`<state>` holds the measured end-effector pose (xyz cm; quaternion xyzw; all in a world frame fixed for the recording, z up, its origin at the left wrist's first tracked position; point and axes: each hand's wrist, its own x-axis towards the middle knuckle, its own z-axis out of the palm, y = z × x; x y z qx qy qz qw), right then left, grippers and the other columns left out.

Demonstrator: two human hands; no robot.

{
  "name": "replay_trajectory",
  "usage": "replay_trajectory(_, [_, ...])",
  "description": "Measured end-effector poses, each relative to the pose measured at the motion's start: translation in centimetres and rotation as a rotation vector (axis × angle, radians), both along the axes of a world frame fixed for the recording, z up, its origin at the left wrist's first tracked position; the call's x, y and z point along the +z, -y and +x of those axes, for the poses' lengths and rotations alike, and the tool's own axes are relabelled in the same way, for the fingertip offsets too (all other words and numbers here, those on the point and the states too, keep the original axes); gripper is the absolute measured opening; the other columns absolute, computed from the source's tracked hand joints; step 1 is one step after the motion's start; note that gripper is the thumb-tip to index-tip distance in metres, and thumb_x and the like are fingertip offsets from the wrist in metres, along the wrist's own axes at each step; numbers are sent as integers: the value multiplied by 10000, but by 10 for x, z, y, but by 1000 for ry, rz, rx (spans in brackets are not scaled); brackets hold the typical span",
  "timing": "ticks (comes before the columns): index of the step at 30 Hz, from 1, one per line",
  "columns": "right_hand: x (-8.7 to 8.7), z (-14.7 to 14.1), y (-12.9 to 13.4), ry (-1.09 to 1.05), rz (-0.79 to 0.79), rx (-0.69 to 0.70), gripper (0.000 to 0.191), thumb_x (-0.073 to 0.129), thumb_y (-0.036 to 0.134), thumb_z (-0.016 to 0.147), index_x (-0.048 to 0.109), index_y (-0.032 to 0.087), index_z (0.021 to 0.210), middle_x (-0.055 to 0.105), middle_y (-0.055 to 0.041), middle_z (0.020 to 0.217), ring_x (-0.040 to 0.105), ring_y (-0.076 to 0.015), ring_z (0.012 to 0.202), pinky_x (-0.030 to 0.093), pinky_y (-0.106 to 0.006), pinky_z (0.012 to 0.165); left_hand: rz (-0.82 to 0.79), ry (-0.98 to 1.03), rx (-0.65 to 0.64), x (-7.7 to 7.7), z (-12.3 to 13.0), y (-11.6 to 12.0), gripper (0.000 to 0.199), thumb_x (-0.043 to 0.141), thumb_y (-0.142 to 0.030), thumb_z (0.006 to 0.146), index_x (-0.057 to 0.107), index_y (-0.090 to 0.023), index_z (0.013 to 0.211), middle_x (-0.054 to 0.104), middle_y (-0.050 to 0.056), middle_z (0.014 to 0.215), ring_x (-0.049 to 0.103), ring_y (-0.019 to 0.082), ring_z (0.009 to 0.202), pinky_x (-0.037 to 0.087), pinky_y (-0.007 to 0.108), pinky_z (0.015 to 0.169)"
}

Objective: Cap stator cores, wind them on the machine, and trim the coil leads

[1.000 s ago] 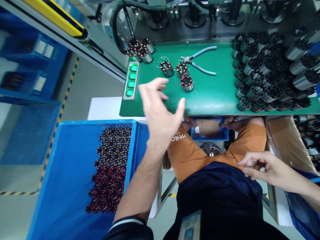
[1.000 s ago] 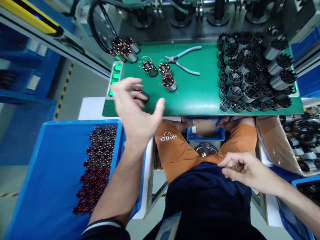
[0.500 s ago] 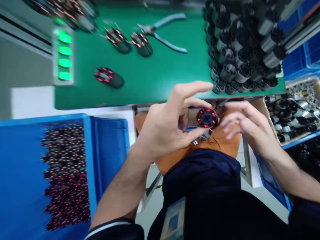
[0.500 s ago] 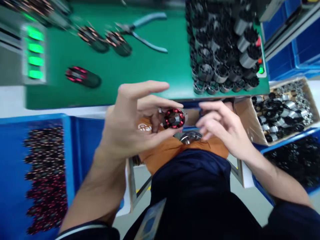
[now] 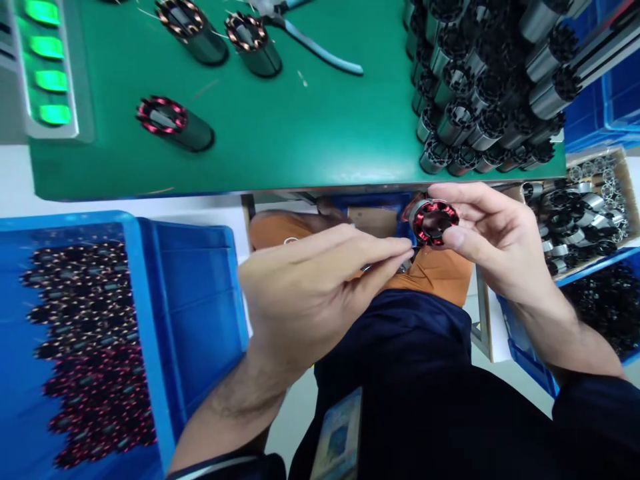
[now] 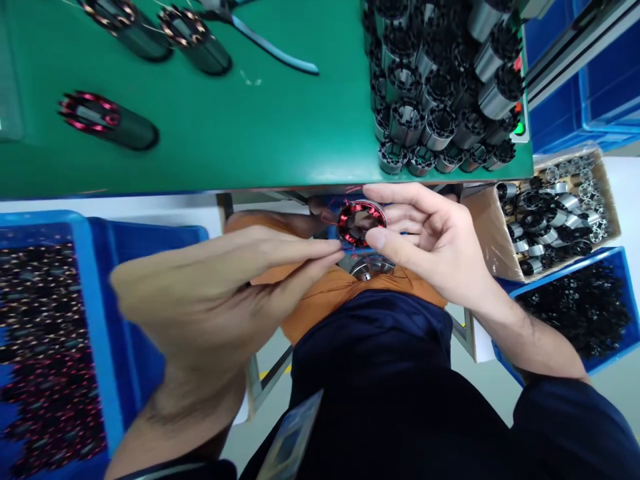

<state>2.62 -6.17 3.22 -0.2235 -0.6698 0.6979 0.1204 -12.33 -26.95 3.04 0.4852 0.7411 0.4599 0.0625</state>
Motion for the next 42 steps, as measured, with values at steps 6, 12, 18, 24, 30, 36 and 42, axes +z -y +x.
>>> replay_trajectory(6, [0, 9, 0, -79, -59, 19, 385, 950, 437, 1049, 882, 322, 1410, 939, -36, 1262, 919, -225, 1127, 773, -359, 1015, -119, 282, -226, -55, -5, -2, 134, 836, -162, 1071, 884, -225, 963, 903, -36, 926, 841, 132, 791, 635, 242, 781])
replay_trajectory(12, [1, 6, 11, -47, -55, 26, 396, 1012, 387, 989, 890, 299, 1356, 945, -48, 1197, 909, -201, 1030, 762, -295, 890, 171, 587, -3, -62, -11, -5, 109, 1006, -297, 945, 957, -286, 1042, 894, 19, 968, 824, 165, 844, 645, 234, 694])
replay_trajectory(18, [-4, 1, 17, 15, 14, 49, 464, 987, 513, 1000, 856, 265, 1370, 934, -80, 1152, 907, -221, 993, 771, -317, 863, 270, 738, -21, -39, 0, -18, 98, 949, -334, 999, 920, -260, 942, 873, 79, 1122, 831, 212, 1024, 696, 262, 754])
replay_trajectory(24, [-12, 13, 11, -89, -142, 154, 415, 943, 375, 1050, 847, 310, 1448, 941, -47, 1181, 920, -200, 1038, 754, -289, 916, 147, 1079, -33, -66, 6, -13, 304, 937, -510, 1033, 897, -228, 926, 895, 105, 1125, 829, 205, 920, 671, 231, 658])
replay_trajectory(30, [-19, 13, 16, 1, -68, 203, 464, 957, 394, 1035, 834, 273, 1466, 904, -52, 1122, 861, -173, 931, 727, -265, 856, 264, 1007, -188, -48, 0, -16, 109, 1030, -363, 961, 963, -293, 1010, 916, 76, 1093, 883, 217, 1073, 728, 257, 895])
replay_trajectory(36, [-19, 13, 14, -37, -95, 216, 461, 951, 393, 1034, 823, 270, 1459, 919, -68, 1178, 894, -195, 992, 746, -282, 875, 186, 1096, -160, -65, 7, -13, 296, 950, -471, 1031, 867, -221, 897, 894, 111, 1166, 837, 195, 912, 698, 275, 750])
replay_trajectory(42, [-14, 18, 12, 23, -51, 134, 601, 969, 508, 1011, 774, 295, 1538, 890, -48, 1104, 872, -202, 927, 729, -297, 832, 173, 910, 38, -97, 2, 2, 304, 968, -490, 1010, 799, -242, 1058, 897, 80, 1201, 864, 209, 1088, 698, 288, 899])
